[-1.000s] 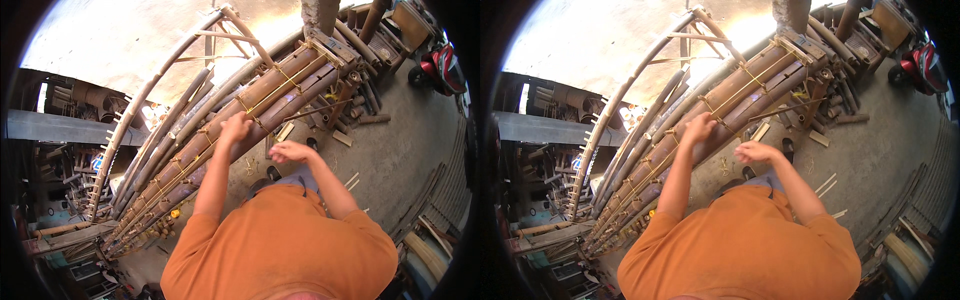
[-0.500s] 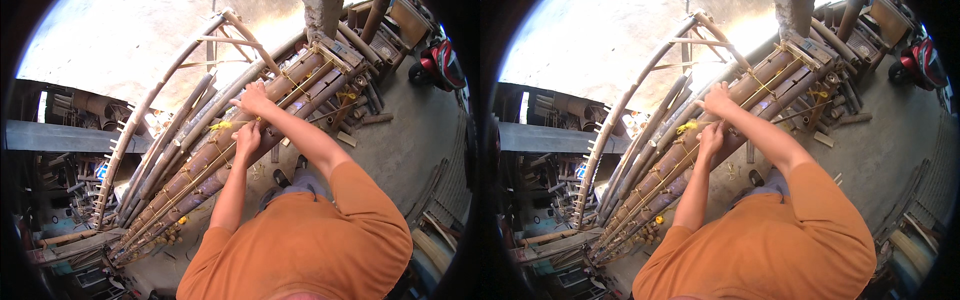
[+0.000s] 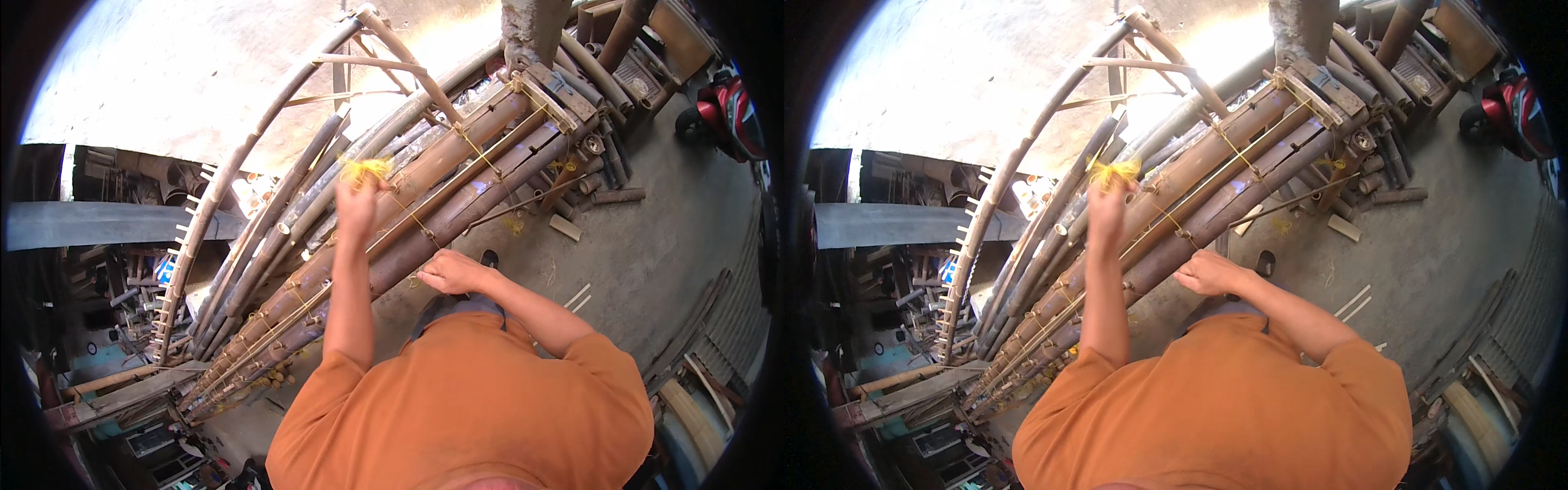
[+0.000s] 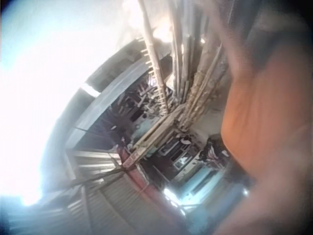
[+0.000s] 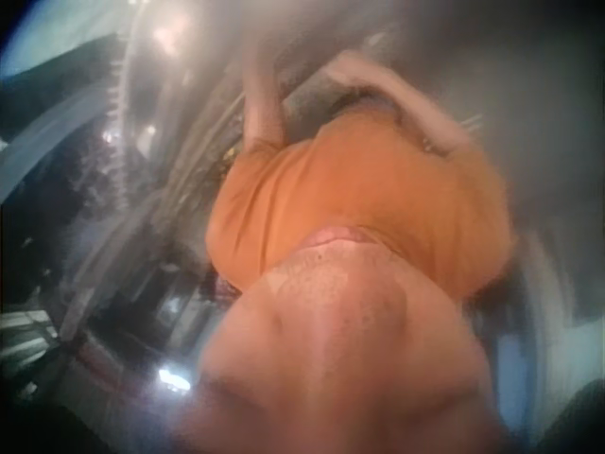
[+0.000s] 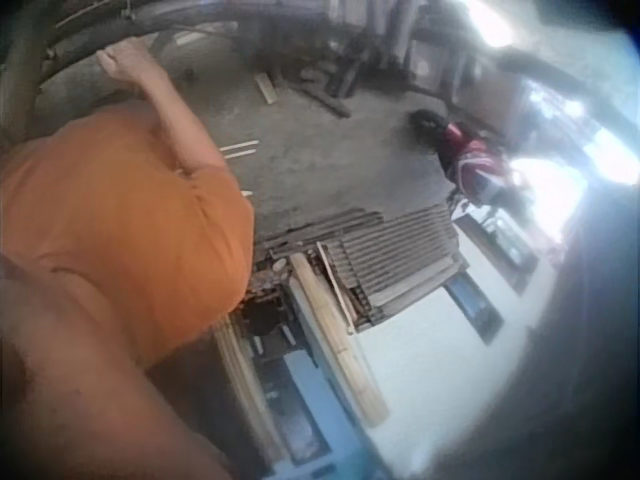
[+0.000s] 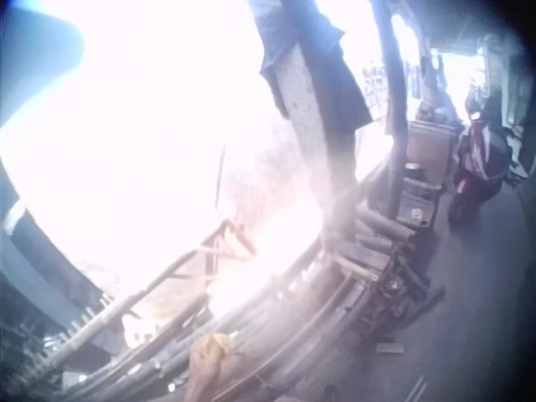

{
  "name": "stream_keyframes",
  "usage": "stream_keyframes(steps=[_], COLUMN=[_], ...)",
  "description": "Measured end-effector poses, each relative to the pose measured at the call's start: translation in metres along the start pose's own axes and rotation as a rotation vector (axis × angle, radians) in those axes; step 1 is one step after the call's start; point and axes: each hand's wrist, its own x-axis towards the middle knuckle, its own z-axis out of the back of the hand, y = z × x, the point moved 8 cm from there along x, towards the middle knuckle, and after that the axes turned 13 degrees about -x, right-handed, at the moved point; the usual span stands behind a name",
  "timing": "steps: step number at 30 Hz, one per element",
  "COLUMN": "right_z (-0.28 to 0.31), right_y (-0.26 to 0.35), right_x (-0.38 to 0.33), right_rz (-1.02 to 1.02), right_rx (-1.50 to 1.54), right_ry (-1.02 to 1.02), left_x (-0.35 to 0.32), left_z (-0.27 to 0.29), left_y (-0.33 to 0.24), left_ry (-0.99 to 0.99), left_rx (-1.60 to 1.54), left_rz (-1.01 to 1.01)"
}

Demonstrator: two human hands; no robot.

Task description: The person repeatedly ties thin bamboo strips to a bundle of larger bamboo poles using yellow plastic ties. They wrap the ties around the poles and secure them by hand, moving along the length of the bundle to add multiple fastenings.

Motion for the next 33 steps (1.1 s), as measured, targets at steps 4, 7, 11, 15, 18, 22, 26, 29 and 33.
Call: stream_keyframes(steps=[4, 7, 11, 15, 18, 22, 26, 29, 33], right_z=[0.001, -0.002, -0.024, -0.048, -0.062, -0.05, -0.136, -0.188, -0.136], right_y=[0.003, 0.007, 0.015, 0.025, 0.039, 0.067, 0.066, 0.096, 0.061], right_x=[-0.006, -0.004, 0.001, 0.007, 0.006, -0.015, -0.01, 0.01, 0.058], right_rz=[0.12, 0.077, -0.018, -0.107, -0.142, -0.368, -0.489, -0.704, -0.259], right_rx=[-0.15, -0.252, -0.39, -0.637, -0.614, -0.68, 0.229, 1.606, 1.628], right_ry=[-0.161, -0.185, -0.261, -0.342, -0.399, -0.483, -0.219, -0.169, -1.172], left_x=[0.059, 0.057, 0.065, 0.044, 0.063, 0.039, -0.047, -0.122, -0.158], left_z=[0.05, 0.067, 0.04, 0.008, 0.061, 0.063, 0.136, 0.183, 0.157], left_y=[0.06, 0.118, 0.06, 0.018, 0.099, 0.063, 0.016, 0.048, 0.051], left_ry=[-0.137, -0.083, -0.088, -0.153, -0.11, 0.129, 0.045, 0.217, 0.183], left_rx=[0.677, 0.706, 0.687, 0.564, 0.76, 0.745, 0.829, 0.927, 1.025], left_rz=[-0.002, 0.026, -0.251, -0.326, -0.273, -0.094, -0.108, 0.066, 0.086])
